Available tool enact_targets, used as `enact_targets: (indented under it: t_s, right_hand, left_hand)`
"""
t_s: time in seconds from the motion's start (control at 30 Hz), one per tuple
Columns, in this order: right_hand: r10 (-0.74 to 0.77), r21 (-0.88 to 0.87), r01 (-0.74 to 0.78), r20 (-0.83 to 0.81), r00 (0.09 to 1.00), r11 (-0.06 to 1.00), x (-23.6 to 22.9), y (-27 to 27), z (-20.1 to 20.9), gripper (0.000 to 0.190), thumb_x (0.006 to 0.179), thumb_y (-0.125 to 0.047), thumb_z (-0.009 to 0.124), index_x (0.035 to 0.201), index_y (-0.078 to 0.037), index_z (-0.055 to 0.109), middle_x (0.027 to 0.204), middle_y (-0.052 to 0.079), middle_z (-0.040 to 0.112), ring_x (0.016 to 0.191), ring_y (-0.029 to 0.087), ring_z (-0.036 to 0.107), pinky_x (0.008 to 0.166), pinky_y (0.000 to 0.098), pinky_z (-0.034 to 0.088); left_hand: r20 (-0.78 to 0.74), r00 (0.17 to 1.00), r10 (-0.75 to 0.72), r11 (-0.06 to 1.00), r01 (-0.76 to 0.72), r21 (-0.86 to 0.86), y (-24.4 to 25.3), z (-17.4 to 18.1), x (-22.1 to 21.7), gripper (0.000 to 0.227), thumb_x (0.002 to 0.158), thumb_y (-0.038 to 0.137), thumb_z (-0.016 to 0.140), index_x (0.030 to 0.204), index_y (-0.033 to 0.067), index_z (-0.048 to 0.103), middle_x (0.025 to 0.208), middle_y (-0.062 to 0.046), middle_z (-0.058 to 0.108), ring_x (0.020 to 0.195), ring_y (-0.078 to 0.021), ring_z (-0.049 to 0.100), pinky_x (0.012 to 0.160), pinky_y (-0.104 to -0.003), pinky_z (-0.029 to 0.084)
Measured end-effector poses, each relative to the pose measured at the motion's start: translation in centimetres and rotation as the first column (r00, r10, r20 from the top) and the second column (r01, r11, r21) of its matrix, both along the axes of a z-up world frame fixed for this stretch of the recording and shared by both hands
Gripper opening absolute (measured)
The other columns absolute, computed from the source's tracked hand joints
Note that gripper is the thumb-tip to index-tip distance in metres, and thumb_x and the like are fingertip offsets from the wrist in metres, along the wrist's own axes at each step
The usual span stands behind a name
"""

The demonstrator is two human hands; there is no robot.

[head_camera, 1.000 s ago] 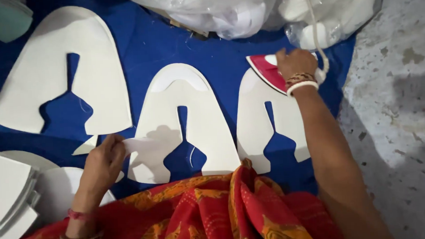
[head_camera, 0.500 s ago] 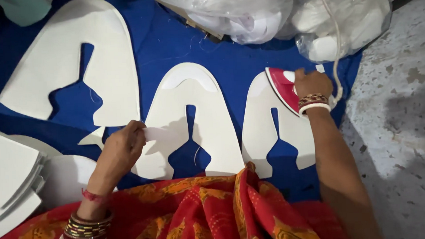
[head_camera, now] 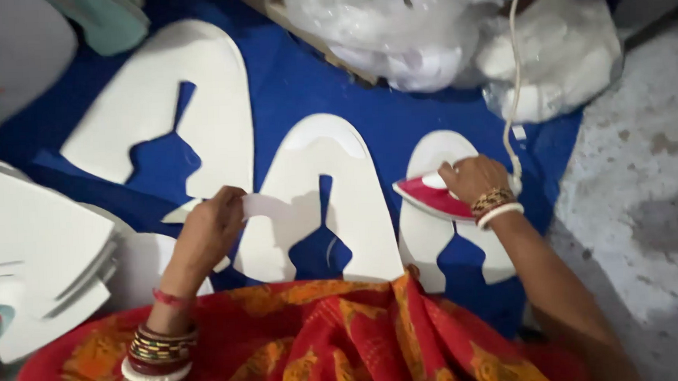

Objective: The person irons white, irregularly shaped fabric pieces on a blue surface. They repeatedly pick up a piece, place it on the surface, and use a red and white iron to press it flat. The person also handles smaller white fabric pieces, placing them on the larger pieces before ironing.

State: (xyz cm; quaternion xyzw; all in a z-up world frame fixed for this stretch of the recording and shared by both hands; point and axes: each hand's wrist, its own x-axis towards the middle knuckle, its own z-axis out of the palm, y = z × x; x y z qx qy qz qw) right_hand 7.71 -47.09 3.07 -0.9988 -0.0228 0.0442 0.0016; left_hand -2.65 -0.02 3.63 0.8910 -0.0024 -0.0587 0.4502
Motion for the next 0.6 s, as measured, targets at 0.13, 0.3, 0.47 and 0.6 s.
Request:
enact_targets:
  t_s: [0.13,0.3,0.47,0.6]
  right_hand:
    - [-0.06,-0.045,0.062,0.053,0.997,0.997,0.0,4.4,2.0,0.049,0.093,-0.045,0.057,0.078,-0.006,0.081,0.073,0.026,0.07,0.068,0.045,0.07,0.071,0.0534,0.057]
    - [0.063,0.13,-0.09,0.196,0.979,0.987,5.4,14.3,3.0,0.053,0.096,-0.043,0.059,0.071,0.0,0.076,0.066,0.026,0.067,0.06,0.044,0.068,0.064,0.0526,0.056]
    - [0.21,0.164,-0.248,0.218,0.953,0.955,9.0,21.4,-1.1,0.054,0.094,-0.043,0.061,0.062,-0.001,0.074,0.06,0.024,0.065,0.055,0.041,0.066,0.059,0.0518,0.055]
    - [0.286,0.127,-0.323,0.242,0.927,0.938,8.8,22.9,-4.2,0.052,0.091,-0.046,0.061,0.06,-0.006,0.075,0.057,0.02,0.067,0.051,0.037,0.067,0.058,0.0504,0.053]
  left_hand:
    - [0.076,0.997,0.023,0.999,-0.027,0.042,0.7,0.0,-0.3,0.021,0.099,0.015,0.057,0.111,0.0005,0.067,0.076,-0.023,0.07,0.072,-0.0401,0.069,0.063,-0.046,0.052]
    - [0.061,0.998,0.024,0.998,-0.027,0.053,0.7,1.0,0.6,0.02,0.099,0.015,0.055,0.11,0.0016,0.067,0.076,-0.021,0.07,0.068,-0.0384,0.069,0.063,-0.045,0.053]
    - [0.023,1.0,0.017,0.993,-0.019,0.114,1.4,-0.8,0.4,0.019,0.098,0.014,0.057,0.109,0.0024,0.068,0.075,-0.022,0.069,0.07,-0.039,0.069,0.063,-0.045,0.053]
    - [0.025,0.999,-0.026,0.997,0.024,0.078,1.6,-2.2,0.1,0.02,0.098,0.013,0.059,0.112,0.0028,0.067,0.081,-0.024,0.07,0.074,-0.0413,0.068,0.063,-0.046,0.053]
